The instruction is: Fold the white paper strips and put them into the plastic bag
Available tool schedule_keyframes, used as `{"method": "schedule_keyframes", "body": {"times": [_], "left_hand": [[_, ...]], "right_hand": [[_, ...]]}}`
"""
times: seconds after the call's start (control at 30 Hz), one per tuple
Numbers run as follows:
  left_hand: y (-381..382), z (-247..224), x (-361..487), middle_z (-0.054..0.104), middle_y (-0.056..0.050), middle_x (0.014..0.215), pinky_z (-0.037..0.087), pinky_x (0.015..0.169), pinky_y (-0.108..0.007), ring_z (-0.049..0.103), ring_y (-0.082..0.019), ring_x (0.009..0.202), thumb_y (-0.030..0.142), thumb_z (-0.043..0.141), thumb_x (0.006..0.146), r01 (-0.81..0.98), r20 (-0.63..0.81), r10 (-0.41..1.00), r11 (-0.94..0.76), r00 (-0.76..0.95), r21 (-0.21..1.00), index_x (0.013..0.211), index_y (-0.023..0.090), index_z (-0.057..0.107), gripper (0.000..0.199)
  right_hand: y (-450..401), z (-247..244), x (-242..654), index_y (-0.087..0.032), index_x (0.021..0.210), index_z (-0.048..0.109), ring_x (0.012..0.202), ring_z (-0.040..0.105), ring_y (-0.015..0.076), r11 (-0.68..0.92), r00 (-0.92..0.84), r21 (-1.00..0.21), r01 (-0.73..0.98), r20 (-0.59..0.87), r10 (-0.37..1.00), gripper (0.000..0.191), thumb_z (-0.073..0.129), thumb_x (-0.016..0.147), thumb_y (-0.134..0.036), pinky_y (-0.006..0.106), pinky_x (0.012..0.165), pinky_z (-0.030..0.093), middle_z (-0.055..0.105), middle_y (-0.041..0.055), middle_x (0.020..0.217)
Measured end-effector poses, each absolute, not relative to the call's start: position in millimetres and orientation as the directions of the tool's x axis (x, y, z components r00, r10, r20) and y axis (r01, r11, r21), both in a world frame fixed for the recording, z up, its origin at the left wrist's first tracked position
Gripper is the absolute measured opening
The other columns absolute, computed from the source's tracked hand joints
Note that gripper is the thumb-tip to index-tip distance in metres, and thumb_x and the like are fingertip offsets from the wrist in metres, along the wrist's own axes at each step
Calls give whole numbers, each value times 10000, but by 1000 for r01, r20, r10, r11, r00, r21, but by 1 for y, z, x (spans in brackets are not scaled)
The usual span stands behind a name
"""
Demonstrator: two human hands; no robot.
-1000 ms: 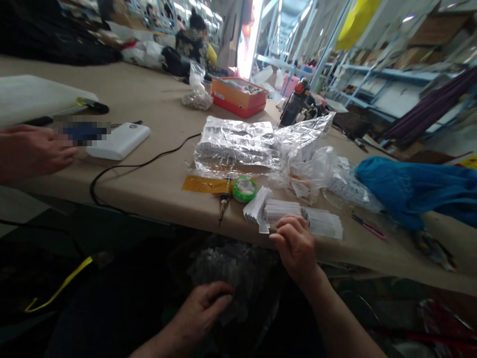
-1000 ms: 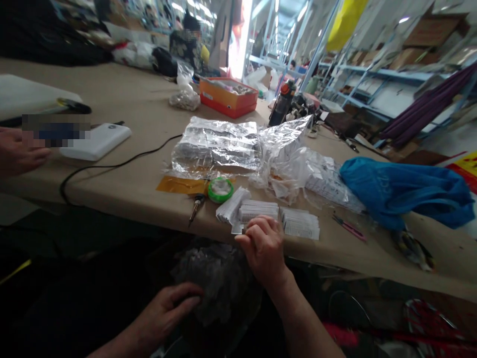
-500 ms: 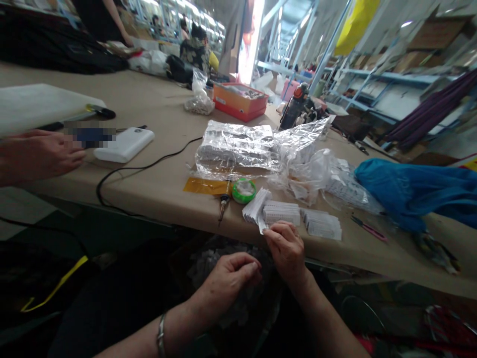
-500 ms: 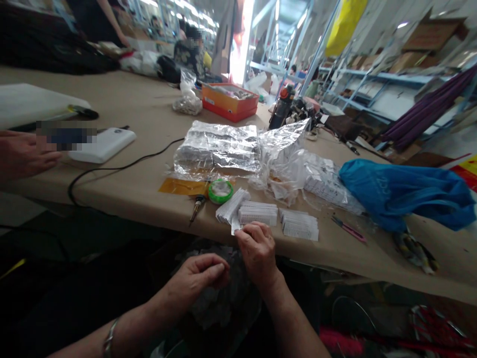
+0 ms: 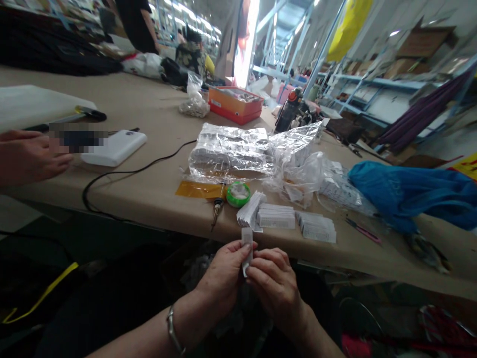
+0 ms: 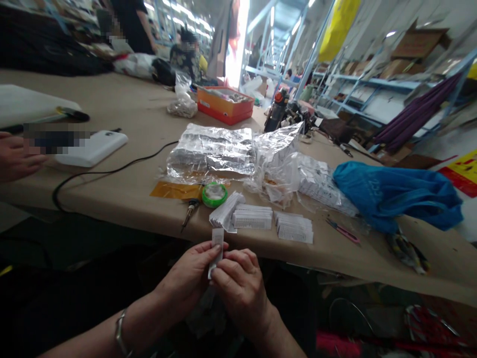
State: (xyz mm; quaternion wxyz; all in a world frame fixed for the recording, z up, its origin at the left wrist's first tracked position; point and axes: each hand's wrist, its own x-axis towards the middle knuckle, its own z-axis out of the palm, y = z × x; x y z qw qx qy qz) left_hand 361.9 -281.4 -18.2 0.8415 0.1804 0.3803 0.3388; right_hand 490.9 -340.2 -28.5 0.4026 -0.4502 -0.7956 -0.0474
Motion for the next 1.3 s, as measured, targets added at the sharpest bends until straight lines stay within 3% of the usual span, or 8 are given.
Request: {"method": "schedule_keyframes", "body": {"times": [0.13,0.2,0.3,0.5,0.8,1.03,1.17,1.3], "left_hand": [[-285,-19,357,659,-55,647,488,563,-233,610,-127,549,169,624,784,-348,-545,715,693,438,631,905,101,612,139],[-288,-21,354,657,-47,632,488,555,-237,611,-131,538,181,612,794,-299,-548,715,688,434,661,962,109,602,183],[-290,-21,351,658,-53,657,484,542,-229,609,-125,537,206,638,781,-253,-569,698,701,435,667,921,105,618,174],[-288,-14,348,668,-89,712,502,550,-242,611,-127,549,249,640,790,-194,-590,677,713,440,674,833,81,637,174],[-285,-7,351,664,-108,671,516,545,-283,614,-156,530,232,593,790,-162,-610,583,780,536,604,834,68,643,177],[-287,-7,349,640,-70,635,427,488,-206,568,-116,515,127,635,694,-311,-489,588,786,645,534,747,57,671,95],[-288,-5,346,629,-52,645,406,481,-194,548,-98,518,215,643,739,-384,-466,578,807,669,449,755,67,673,151],[-289,-3,345,640,-63,663,393,487,-176,554,-89,531,187,684,705,-354,-455,591,787,666,505,784,46,688,161]], "right_hand": [[-324,-27,513,-141,1247,503,1118,488,257,374,-124,-263,889,649,751,343,474,905,-151,447,925,464,593,128,1130],[-316,-28,523,-109,1264,502,1152,453,293,221,-68,-199,955,578,813,375,501,900,-197,483,953,445,558,154,1193],[-311,-35,529,-99,1225,547,1137,457,312,166,-89,-103,981,521,849,357,533,883,-201,498,964,430,562,145,1209],[-314,-45,533,-160,1014,647,1029,547,237,236,-97,-126,963,658,747,176,514,899,-144,410,920,460,663,80,1012],[-321,-38,532,-222,899,635,1032,574,220,412,69,-415,811,768,636,152,545,866,-103,428,876,485,640,56,976],[-338,-24,495,-259,869,665,994,566,207,632,-237,-345,694,720,653,157,558,876,-145,424,871,484,655,17,885],[-337,-29,492,-236,868,660,996,563,197,641,-281,-329,693,696,661,159,523,901,-163,420,894,461,674,16,877],[-338,-33,491,-212,859,649,1006,548,199,644,-305,-313,698,684,663,135,542,887,-135,420,909,445,676,19,899]]}}
